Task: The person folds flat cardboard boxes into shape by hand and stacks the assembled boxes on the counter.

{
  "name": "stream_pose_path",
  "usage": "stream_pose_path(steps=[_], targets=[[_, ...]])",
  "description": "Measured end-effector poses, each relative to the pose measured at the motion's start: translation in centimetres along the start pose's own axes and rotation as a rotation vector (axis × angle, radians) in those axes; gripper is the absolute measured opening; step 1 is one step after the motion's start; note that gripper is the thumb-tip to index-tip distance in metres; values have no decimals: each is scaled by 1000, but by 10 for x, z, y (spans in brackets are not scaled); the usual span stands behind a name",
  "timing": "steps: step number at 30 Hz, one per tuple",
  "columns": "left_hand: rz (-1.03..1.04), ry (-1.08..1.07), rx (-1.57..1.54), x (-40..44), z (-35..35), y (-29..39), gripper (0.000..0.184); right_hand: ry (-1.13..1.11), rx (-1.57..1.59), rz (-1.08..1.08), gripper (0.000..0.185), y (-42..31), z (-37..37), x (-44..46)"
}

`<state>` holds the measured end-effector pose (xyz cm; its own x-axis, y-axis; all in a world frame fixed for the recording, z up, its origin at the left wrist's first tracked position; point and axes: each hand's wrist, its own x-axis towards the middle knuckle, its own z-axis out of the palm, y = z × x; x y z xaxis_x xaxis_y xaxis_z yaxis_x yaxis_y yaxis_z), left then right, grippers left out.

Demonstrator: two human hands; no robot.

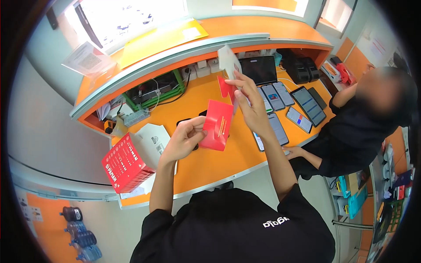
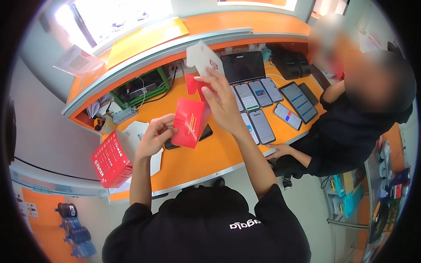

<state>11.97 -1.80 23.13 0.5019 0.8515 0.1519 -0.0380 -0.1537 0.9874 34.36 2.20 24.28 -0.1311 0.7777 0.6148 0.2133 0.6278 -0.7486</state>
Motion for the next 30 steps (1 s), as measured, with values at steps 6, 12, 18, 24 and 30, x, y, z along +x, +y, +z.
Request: stream_pose_path(steps=[6,12,18,24,30], targets=[[-38,-203,110,-3,-17,15,33,-69,-98,-18,18,7,-5,9],[-188,-252,120,7,-14,22,26,-127,-288,-275,17,-12,-1,9],[-159,-235,33,19,-13,16,31,-290,-577,-420,16,-33,-5,2],[-72,-304,63,22,-8,16,35,-90,-369,-409,14,-21,-3,-2],[-135,-321,103,25,-3,20,36,-47,-271,-254,11,-29,-4,-4]])
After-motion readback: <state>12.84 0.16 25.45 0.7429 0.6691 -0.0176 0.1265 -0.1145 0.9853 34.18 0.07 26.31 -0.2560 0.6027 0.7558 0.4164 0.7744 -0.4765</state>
